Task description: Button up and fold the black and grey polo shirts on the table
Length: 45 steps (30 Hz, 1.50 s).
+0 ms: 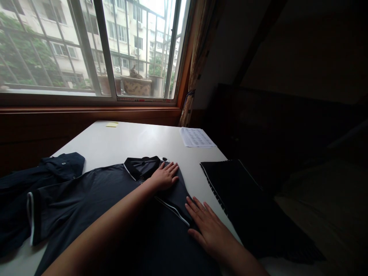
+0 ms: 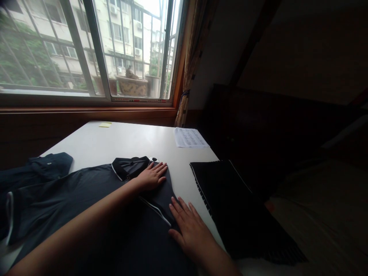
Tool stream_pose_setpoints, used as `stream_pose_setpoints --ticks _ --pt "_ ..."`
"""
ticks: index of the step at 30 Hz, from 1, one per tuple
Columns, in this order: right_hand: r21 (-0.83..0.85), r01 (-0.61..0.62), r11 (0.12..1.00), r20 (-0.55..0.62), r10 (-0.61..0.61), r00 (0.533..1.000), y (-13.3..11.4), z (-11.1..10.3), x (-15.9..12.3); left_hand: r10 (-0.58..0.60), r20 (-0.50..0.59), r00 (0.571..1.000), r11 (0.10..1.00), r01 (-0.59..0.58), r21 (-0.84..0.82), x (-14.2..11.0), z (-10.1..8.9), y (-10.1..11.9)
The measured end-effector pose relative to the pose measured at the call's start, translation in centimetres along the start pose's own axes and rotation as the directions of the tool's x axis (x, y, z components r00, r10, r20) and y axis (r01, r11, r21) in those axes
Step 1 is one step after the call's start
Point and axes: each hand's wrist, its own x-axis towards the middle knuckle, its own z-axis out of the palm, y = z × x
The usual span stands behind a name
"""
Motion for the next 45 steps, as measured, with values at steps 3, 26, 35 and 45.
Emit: stream_pose_setpoints --ticks 3,26,35,45 --pt "0.009 0.029 1.0 0.013 -0.029 0.999 -0.2 -1.0 -0.6 -0.003 -0.01 1.0 1.0 0.003 0.011 -0.1 0.1 0.1" --pt "-0.026 -0.179 0.984 0.025 0.179 0.983 -0.6 -0.1 4.5 -0.027 -0.057 0.998 0.998 0.03 0.052 0.0 0.4 0.2" --pt "-0.01 -0.183 0.983 0.042 0.183 0.982 -1.1 -1.2 4.3 0.031 -0.143 0.989 0.998 -0.022 0.066 -4.4 -2.1 0.8" --pt "-0.048 -0.09 0.995 -0.176 0.08 0.981 -2.6 0.8 11.5 0.254 -0.047 0.966 0.966 -0.256 -0.041 -15.6 -4.0 1.0"
